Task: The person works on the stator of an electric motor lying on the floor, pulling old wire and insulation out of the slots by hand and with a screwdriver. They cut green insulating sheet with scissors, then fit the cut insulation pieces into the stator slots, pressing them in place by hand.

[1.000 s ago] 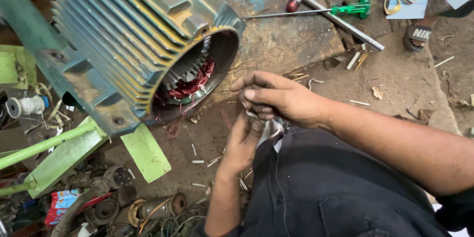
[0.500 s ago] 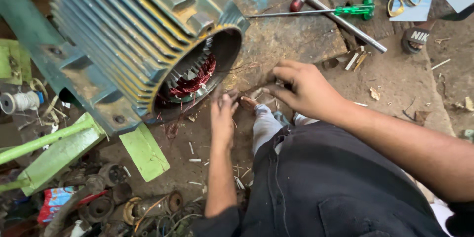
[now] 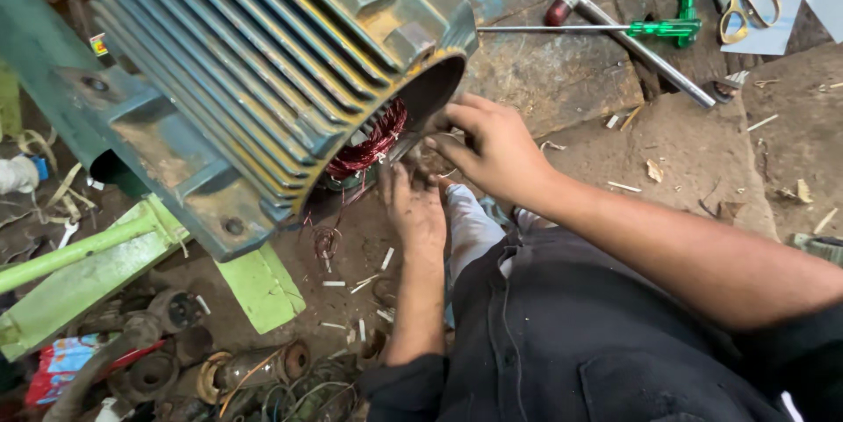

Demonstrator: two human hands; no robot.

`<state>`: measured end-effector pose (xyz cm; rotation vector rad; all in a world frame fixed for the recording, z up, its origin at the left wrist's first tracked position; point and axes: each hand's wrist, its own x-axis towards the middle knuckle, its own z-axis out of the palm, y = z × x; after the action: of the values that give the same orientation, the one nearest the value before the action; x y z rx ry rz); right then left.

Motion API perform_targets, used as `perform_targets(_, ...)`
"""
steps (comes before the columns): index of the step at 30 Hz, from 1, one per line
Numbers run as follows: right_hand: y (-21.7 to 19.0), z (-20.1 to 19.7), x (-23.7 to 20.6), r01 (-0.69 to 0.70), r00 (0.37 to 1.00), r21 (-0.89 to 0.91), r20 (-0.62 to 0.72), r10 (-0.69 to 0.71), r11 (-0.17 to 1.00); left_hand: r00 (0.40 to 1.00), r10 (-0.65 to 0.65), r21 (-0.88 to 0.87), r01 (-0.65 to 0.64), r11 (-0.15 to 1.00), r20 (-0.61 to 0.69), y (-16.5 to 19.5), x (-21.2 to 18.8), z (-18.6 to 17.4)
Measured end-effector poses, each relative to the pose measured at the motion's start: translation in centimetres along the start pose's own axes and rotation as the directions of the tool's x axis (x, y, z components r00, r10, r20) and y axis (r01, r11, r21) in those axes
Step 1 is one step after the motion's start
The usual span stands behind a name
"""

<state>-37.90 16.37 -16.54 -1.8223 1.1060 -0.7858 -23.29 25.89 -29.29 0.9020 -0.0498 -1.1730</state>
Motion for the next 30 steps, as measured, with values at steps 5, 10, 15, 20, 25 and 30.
perform_targets(5, 1.1, 3.5, 3.3, 0.192, 0.981, -0.054, -0.032, -0.194, 0.98, 0.995, -0.101, -0.352, 0.096, 0.931, 0.005, -1.3, 3.5, -3.2)
perform_targets(10, 3.8, 7.5, 6.1, 0.222, 0.975, -0.228, 0.039, -0.219, 0.948, 0.992, -0.124, -0.251, 0.112, 0.962, -0.033, -0.8, 4.7, -5.5)
perform_targets(15, 5.5, 9.8, 7.6, 0.26, 0.965, -0.353, 0.135, -0.226, 0.899, 0.987, -0.129, -0.255, 0.101, 0.962, -0.096, -0.6, 5.0, -6.0)
perform_targets(20, 5.7, 11.0, 8.7, 0.355, 0.926, -0.211, 0.214, -0.312, 0.91, 0.974, -0.122, -0.229, 0.077, 0.97, -0.189, -0.5, 5.1, -5.7)
perform_targets(25, 5.3, 11.8, 10.2, 0.492, 0.865, -0.14, 0.189, -0.465, 0.859, 0.977, -0.157, -0.24, 0.119, 0.963, -0.146, -0.5, 5.1, -5.4)
perform_targets(30, 5.2, 12.4, 10.5, 0.556, 0.811, -0.22, 0.356, -0.464, 0.802, 0.993, -0.052, -0.216, 0.028, 0.976, -0.108, -1.5, 5.3, -5.6)
